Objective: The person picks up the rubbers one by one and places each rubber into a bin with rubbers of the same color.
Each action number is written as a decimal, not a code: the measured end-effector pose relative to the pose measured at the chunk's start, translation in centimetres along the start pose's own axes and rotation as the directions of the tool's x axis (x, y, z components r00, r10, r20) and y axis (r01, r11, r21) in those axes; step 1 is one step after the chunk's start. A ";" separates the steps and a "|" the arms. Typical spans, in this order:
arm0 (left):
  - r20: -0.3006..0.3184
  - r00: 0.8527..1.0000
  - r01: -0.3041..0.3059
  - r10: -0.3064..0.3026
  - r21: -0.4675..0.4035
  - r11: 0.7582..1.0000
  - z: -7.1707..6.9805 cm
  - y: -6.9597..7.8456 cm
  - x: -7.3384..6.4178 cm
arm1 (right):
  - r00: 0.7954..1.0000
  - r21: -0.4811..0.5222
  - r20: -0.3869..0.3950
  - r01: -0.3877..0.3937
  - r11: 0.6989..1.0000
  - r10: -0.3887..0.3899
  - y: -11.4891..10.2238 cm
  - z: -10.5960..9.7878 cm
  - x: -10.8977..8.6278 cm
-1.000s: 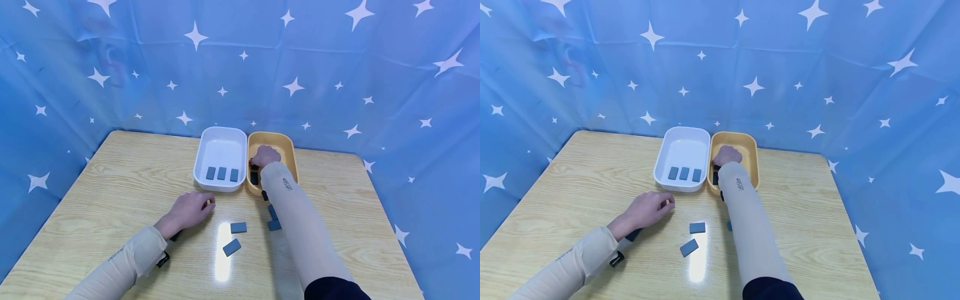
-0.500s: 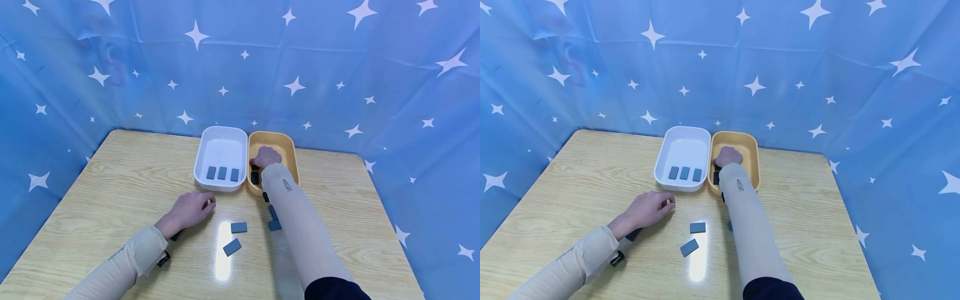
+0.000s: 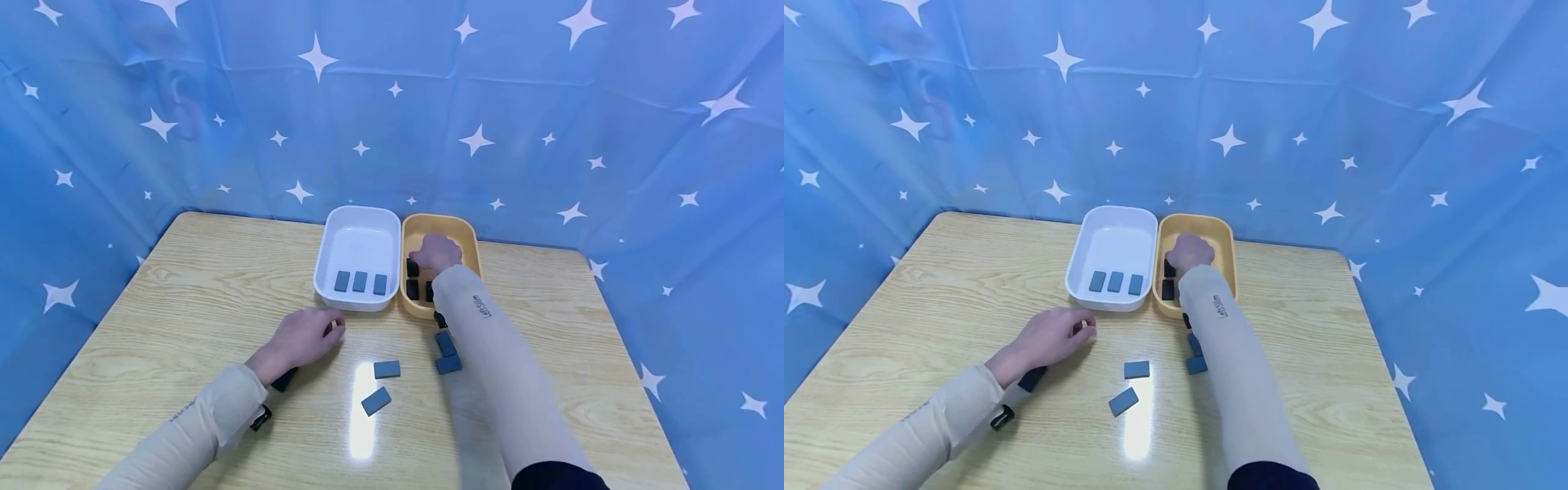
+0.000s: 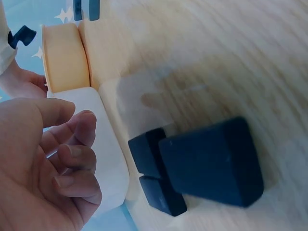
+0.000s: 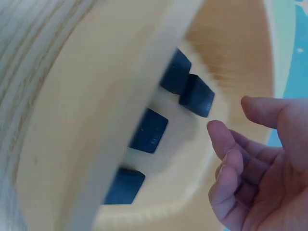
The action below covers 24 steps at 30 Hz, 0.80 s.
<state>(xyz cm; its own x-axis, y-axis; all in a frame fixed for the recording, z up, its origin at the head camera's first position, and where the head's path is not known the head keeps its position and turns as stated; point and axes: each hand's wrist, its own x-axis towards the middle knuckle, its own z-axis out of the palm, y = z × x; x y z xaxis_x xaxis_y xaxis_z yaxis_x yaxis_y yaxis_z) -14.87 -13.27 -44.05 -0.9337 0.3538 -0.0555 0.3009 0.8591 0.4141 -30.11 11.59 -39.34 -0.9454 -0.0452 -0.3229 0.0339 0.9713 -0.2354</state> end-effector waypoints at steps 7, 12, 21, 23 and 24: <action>-0.003 1.000 0.001 -0.001 0.005 1.000 -0.9 -0.5 -0.1 | 1.000 0.034 0.025 0.010 0.999 -0.011 0.6 -0.8 -1.0; 0.003 1.000 0.013 -0.013 0.029 1.000 -1.9 -1.2 -0.1 | 0.999 0.009 0.009 0.042 0.999 -0.042 0.9 -0.6 -2.1; 0.007 0.998 0.055 -0.056 0.032 0.998 -3.6 -2.5 -0.2 | 0.987 0.002 -0.063 0.147 0.989 -0.146 1.4 -0.7 -4.8; 0.004 0.998 0.060 -0.060 0.039 0.997 -3.9 -2.7 -0.4 | 0.983 -0.006 -0.074 0.167 0.986 -0.167 1.5 -0.7 -5.5; 0.002 0.998 0.063 -0.063 0.043 0.997 -4.0 -2.9 -0.4 | 0.982 -0.007 -0.078 0.175 0.985 -0.175 1.6 -0.7 -5.8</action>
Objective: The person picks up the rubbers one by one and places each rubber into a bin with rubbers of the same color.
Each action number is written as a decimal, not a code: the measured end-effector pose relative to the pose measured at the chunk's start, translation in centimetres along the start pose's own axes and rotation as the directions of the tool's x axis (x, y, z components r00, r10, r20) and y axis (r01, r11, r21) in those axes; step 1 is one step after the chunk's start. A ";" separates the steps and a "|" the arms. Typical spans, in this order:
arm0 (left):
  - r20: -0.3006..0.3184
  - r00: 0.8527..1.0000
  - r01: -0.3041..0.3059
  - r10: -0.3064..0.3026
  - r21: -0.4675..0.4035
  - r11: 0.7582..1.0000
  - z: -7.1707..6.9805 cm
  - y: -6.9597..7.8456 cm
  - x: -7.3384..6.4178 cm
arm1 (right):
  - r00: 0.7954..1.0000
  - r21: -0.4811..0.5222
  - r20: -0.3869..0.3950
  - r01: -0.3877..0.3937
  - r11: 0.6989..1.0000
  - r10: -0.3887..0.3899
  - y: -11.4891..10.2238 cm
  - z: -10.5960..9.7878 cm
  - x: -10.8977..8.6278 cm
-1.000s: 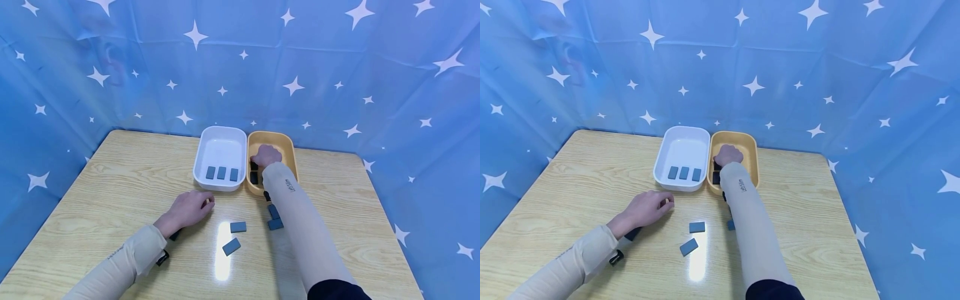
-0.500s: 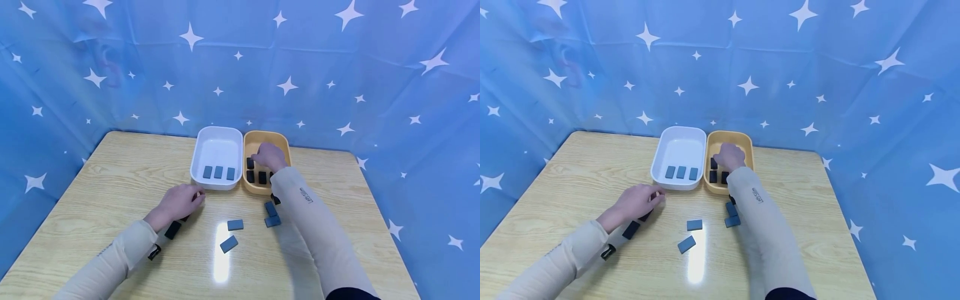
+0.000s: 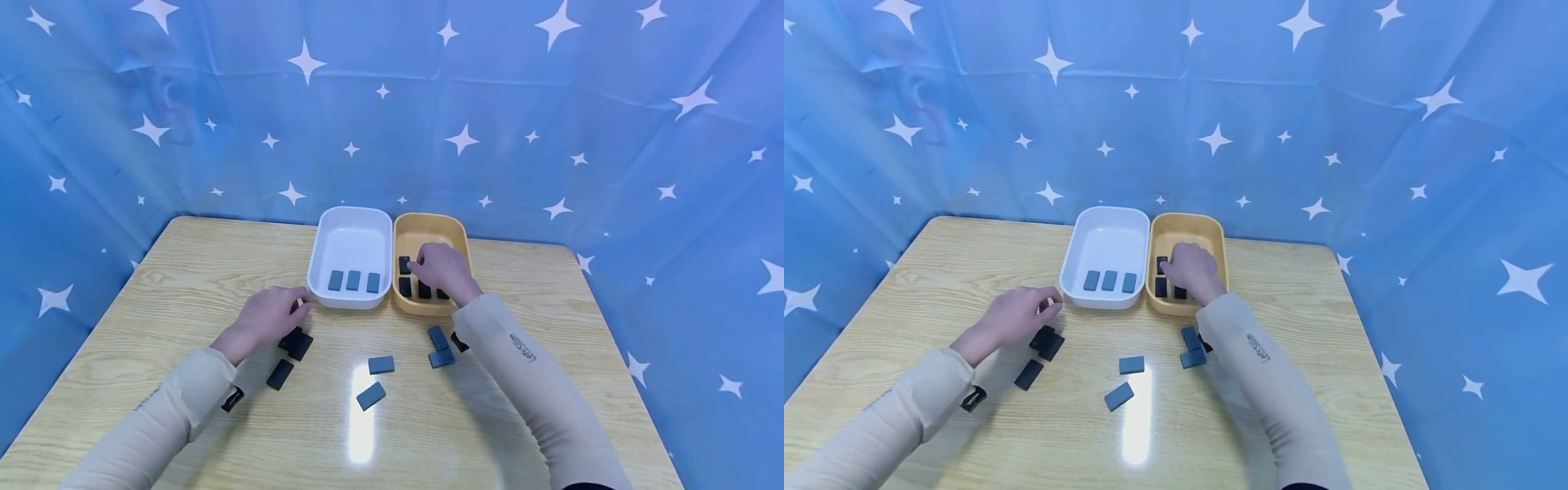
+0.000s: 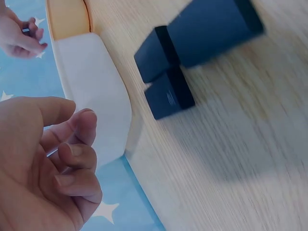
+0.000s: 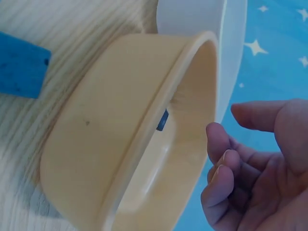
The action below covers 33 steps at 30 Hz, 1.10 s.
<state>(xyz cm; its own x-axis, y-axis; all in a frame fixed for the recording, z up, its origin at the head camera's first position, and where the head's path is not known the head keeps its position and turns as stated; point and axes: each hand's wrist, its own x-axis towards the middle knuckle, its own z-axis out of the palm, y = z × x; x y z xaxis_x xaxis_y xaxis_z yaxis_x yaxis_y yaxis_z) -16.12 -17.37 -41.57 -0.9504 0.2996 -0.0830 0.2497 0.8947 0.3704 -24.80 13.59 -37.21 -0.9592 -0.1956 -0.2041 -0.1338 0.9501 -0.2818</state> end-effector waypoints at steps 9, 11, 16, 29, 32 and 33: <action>0.004 1.000 0.019 -0.020 0.017 1.000 -0.9 -1.3 -0.3 | 0.998 -0.025 -0.035 0.051 0.998 -0.052 0.4 0.3 -2.5; 0.009 1.000 0.024 -0.024 0.017 1.000 -1.0 -1.4 -0.5 | 0.996 -0.033 -0.049 0.067 0.997 -0.068 0.5 0.4 -3.0; 0.021 0.999 0.031 -0.030 -0.002 1.000 -1.0 -1.8 -0.7 | 0.993 -0.032 -0.073 0.090 0.995 -0.092 0.6 0.7 -4.1; 0.070 0.997 0.024 -0.025 0.012 1.000 -0.4 -2.6 -1.0 | 0.982 -0.005 -0.103 0.159 0.987 -0.158 0.8 2.3 -6.3; 0.085 0.996 0.025 -0.025 0.005 1.000 -0.3 -2.3 -1.0 | 0.976 -0.019 -0.118 0.182 0.983 -0.183 0.8 2.5 -6.9; 0.086 0.996 0.021 -0.022 0.006 1.000 -0.2 -2.2 -0.9 | 0.975 -0.018 -0.119 0.185 0.983 -0.186 0.8 2.5 -7.0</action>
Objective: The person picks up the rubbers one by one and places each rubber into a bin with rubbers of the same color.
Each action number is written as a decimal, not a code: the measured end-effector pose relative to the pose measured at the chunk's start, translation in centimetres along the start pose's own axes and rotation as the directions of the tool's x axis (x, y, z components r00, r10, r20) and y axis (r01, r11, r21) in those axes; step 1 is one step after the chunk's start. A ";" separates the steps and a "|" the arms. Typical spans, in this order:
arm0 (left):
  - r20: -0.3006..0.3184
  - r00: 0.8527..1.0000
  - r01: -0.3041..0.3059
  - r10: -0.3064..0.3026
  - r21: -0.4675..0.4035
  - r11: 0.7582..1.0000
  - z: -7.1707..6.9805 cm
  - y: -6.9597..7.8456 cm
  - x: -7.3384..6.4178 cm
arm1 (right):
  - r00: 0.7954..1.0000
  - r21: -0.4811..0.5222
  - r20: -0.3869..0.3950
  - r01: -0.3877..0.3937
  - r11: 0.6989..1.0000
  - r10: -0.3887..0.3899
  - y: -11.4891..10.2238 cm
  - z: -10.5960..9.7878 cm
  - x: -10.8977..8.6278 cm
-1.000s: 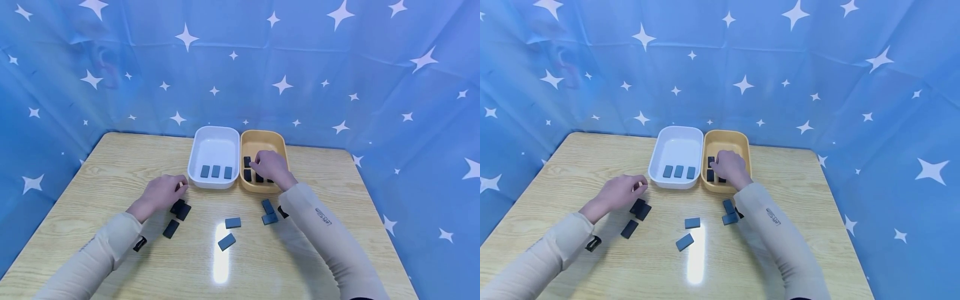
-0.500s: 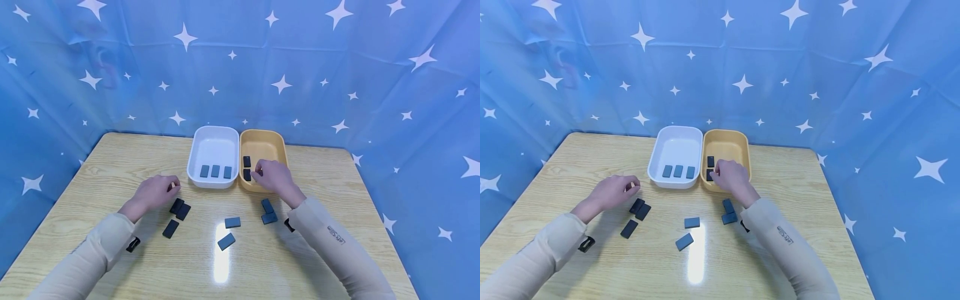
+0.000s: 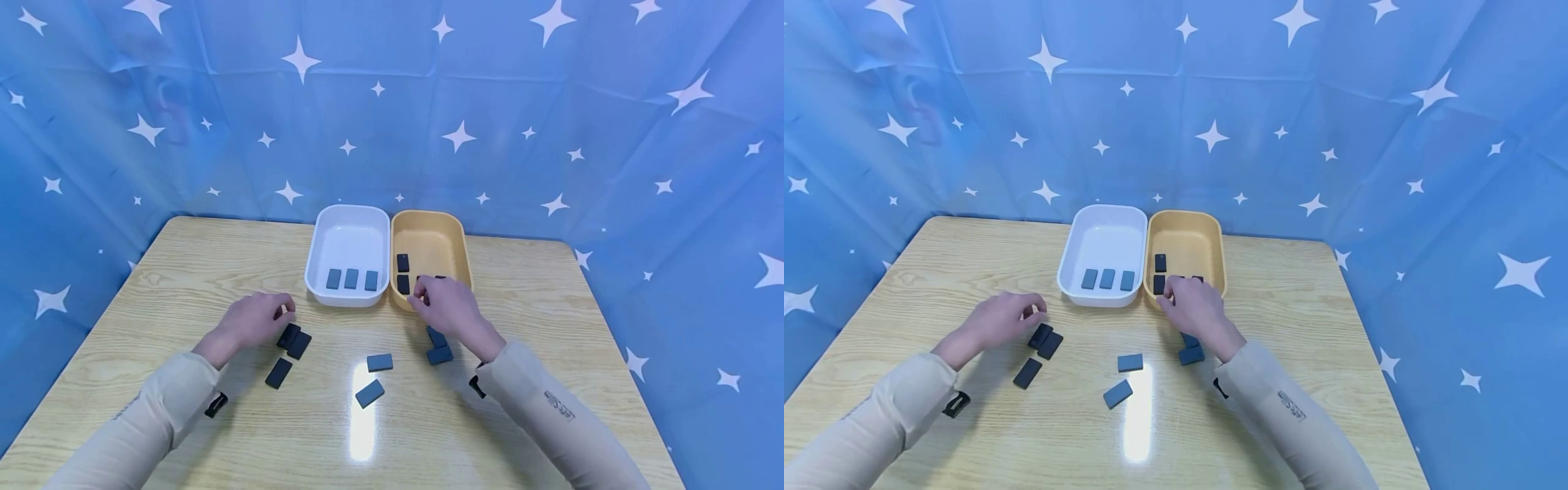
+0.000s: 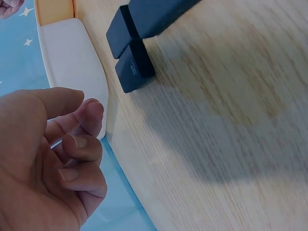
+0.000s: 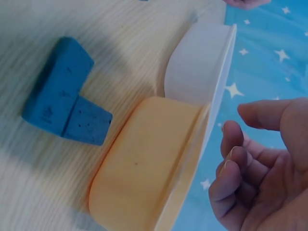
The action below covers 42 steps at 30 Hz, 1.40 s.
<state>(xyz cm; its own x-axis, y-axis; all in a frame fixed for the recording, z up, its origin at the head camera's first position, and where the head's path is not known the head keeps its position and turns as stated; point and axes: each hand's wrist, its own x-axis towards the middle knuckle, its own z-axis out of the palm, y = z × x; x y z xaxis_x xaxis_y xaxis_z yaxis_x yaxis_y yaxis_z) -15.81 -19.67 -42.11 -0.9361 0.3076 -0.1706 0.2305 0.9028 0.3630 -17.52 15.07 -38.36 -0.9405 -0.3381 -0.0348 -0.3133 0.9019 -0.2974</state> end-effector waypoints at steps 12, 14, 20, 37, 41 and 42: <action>0.010 0.975 -0.220 0.220 0.017 0.975 2.8 4.3 0.0 | 0.998 0.001 0.043 0.039 0.999 -0.039 -0.5 1.3 -1.9; 0.018 0.965 -0.263 0.262 0.018 0.965 3.3 5.3 -0.1 | 0.998 0.002 0.046 0.053 0.999 -0.053 -0.6 1.6 -2.2; 0.085 0.928 -0.365 0.364 -0.001 0.931 4.7 8.1 -0.7 | 0.994 0.007 0.083 0.064 0.998 -0.064 -0.8 2.5 -3.1; 0.227 0.846 -0.511 0.483 0.079 0.856 7.5 11.2 -0.8 | 0.994 0.015 0.106 0.021 1.000 -0.023 -0.3 4.0 -3.9; 0.238 0.838 -0.524 0.490 0.107 0.845 7.9 11.5 -0.8 | 0.994 0.021 0.104 0.025 0.999 -0.027 -0.2 4.4 -3.9; 0.240 0.835 -0.532 0.496 0.115 0.839 8.1 11.6 -0.9 | 0.994 0.023 0.105 0.025 0.999 -0.027 -0.2 4.4 -3.9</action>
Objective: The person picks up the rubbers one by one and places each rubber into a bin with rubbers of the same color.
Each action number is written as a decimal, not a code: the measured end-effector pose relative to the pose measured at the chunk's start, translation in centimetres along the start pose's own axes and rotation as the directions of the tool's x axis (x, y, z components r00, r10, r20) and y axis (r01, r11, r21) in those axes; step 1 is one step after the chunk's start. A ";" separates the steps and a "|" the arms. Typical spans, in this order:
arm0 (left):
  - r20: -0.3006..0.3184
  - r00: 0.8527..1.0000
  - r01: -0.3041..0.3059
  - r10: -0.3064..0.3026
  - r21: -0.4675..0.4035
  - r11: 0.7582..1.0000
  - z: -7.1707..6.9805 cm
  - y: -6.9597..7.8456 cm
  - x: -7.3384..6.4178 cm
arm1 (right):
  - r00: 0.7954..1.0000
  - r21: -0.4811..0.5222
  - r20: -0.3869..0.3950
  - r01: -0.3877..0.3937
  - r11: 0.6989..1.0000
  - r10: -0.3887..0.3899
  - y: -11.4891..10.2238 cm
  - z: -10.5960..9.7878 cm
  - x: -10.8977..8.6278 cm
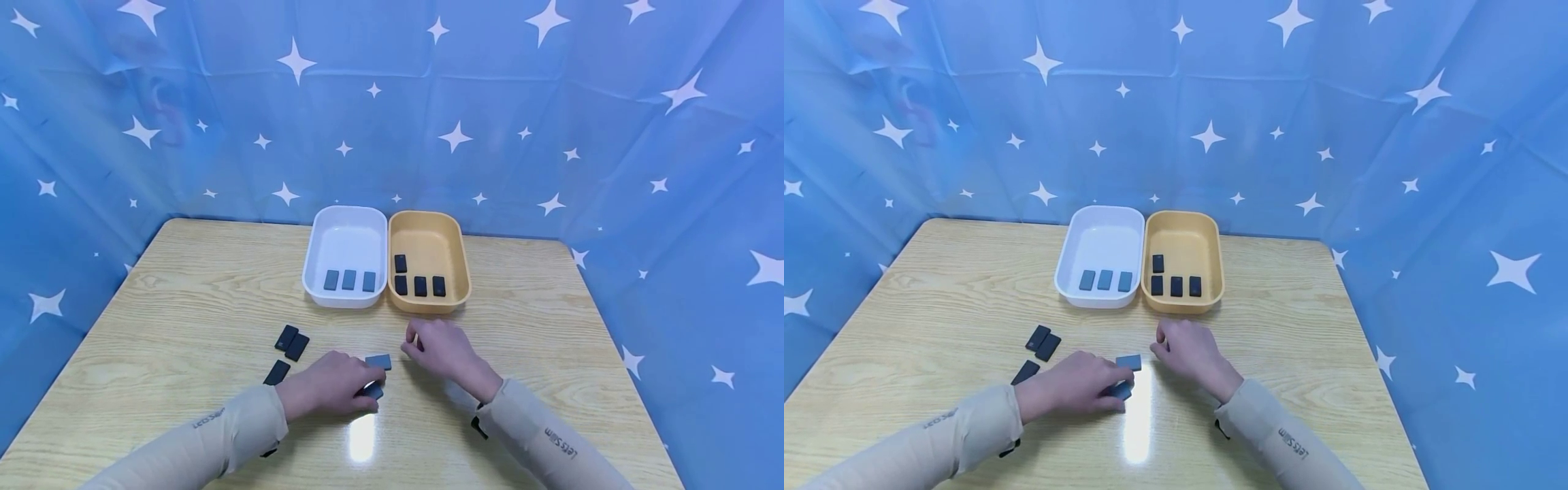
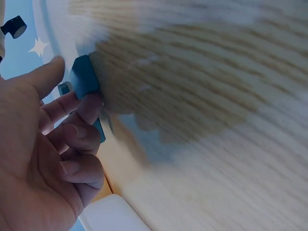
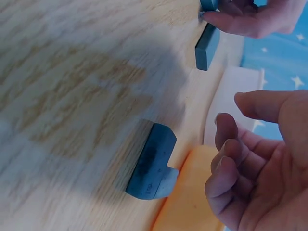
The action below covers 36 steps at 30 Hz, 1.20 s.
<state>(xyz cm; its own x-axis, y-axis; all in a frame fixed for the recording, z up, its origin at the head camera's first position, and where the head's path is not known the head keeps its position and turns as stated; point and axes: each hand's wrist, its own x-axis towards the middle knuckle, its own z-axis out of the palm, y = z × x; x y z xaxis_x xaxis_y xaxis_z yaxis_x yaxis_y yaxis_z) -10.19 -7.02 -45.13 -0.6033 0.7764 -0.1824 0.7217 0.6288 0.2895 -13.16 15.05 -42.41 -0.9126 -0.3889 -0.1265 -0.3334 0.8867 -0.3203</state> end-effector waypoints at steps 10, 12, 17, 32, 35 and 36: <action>0.037 0.999 0.025 -0.025 0.006 1.000 0.2 0.3 0.4 | 1.000 -0.009 -0.019 0.021 1.000 -0.021 -0.1 0.4 -0.2; 0.033 0.999 0.035 -0.035 0.002 0.999 0.2 0.3 0.4 | 1.000 -0.002 -0.017 0.022 1.000 -0.022 -0.1 0.5 -0.2; 0.005 1.000 0.029 -0.029 -0.017 0.999 0.1 0.2 0.2 | 1.000 0.020 -0.002 0.009 1.000 -0.009 -0.2 0.5 -0.2; -0.032 0.999 0.019 -0.020 -0.036 0.999 -2.0 -0.1 0.2 | 1.000 0.027 0.011 -0.012 1.000 0.012 -0.1 0.5 -0.3; -0.038 0.999 0.024 -0.026 -0.036 0.999 -2.7 -0.3 0.3 | 1.000 0.028 0.007 -0.009 1.000 0.009 -0.1 0.5 -0.3; -0.042 0.999 0.026 -0.027 -0.036 0.999 -2.9 -0.4 0.3 | 1.000 0.028 0.007 -0.010 1.000 0.010 -0.1 0.4 -0.3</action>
<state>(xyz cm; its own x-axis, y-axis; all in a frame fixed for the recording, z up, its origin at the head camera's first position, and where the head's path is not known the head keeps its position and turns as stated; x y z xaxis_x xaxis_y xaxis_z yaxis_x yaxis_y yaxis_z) -11.62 -7.14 -42.54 -0.6364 0.7565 -0.1507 0.6931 0.6465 0.3188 -12.71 14.98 -42.74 -0.9141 -0.3821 -0.1360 -0.3177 0.8830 -0.3454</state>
